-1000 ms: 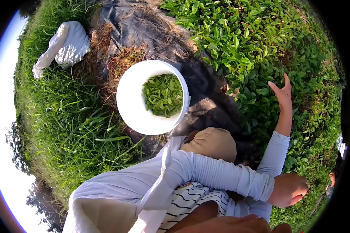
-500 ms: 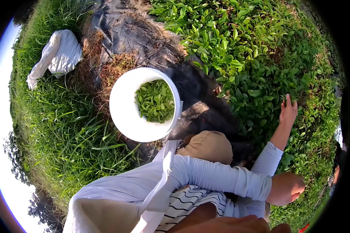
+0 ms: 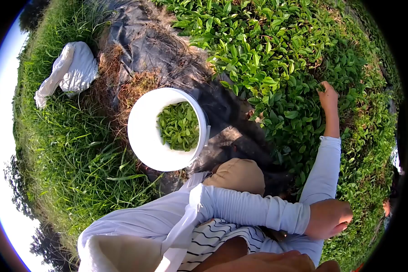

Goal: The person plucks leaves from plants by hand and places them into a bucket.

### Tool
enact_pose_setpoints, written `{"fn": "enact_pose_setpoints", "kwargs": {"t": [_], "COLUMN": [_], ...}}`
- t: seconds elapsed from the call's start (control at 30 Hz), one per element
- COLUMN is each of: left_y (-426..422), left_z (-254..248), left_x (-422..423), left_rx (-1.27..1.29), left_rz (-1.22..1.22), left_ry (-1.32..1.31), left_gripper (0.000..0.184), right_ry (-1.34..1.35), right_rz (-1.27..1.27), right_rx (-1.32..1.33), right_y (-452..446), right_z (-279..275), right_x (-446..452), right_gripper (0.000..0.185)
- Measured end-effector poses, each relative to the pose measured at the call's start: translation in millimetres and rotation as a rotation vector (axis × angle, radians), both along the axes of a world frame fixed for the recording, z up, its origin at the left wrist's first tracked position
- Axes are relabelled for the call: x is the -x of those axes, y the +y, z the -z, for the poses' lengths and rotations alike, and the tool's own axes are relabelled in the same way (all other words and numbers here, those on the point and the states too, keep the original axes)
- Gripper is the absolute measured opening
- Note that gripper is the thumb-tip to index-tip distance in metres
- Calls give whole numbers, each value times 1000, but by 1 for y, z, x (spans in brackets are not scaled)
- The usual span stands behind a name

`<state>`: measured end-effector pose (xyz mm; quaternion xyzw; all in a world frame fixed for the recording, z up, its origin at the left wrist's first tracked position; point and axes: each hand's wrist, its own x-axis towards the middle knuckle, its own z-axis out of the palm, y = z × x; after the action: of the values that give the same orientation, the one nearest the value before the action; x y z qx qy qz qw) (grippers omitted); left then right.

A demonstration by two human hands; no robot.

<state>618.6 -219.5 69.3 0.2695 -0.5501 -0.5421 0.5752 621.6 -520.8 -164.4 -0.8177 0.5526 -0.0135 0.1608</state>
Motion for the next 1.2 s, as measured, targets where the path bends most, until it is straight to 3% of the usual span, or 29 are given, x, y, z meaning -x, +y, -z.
{"fn": "enact_pose_setpoints", "kwargs": {"t": [0.07,0.13,0.23,0.4,0.53,0.63,0.77,0.87,0.97,1.0,1.1,1.17,1.2], "left_y": [1,0,1,-3,-3,-9,-12,-12,-17,-20,-23,-25,-26], "left_z": [-2,-2,-1,8,4,2,6,8,9,11,13,13,13], "left_x": [-2,-6,0,3,-8,-23,-38,-52,-57,-56,-55,-55,-55], "left_rx": [-33,4,-16,58,33,3,-40,-64,-30,-25,-43,-24,-17], "left_rz": [24,60,63,20,-41,-169,-269,-296,-361,-377,-386,-412,-436], "left_ry": [-18,-65,-121,-186,-239,-252,-280,-329,-324,-330,-362,-396,-399], "left_gripper": [11,11,15,19,17,16,11,11,12,13,13,13,13], "right_ry": [-36,-301,-649,-671,-580,-620,-996,-1017,-621,-619,-304,-68,25], "right_rz": [32,208,425,609,569,461,615,581,542,542,447,283,187], "right_rx": [-87,-286,-544,-453,-268,-226,-407,-519,-451,-327,-267,3,185], "right_y": [16,83,122,55,-8,-40,-43,-39,-45,-65,-69,-81,-110], "right_z": [8,-45,-118,-96,-62,-47,-55,-77,-78,-49,-62,-46,-10], "right_x": [13,8,5,37,22,-3,-4,4,-8,-11,-50,-53,-40], "right_gripper": [44,31,40,76,81,78,59,57,68,79,86,86,86]}}
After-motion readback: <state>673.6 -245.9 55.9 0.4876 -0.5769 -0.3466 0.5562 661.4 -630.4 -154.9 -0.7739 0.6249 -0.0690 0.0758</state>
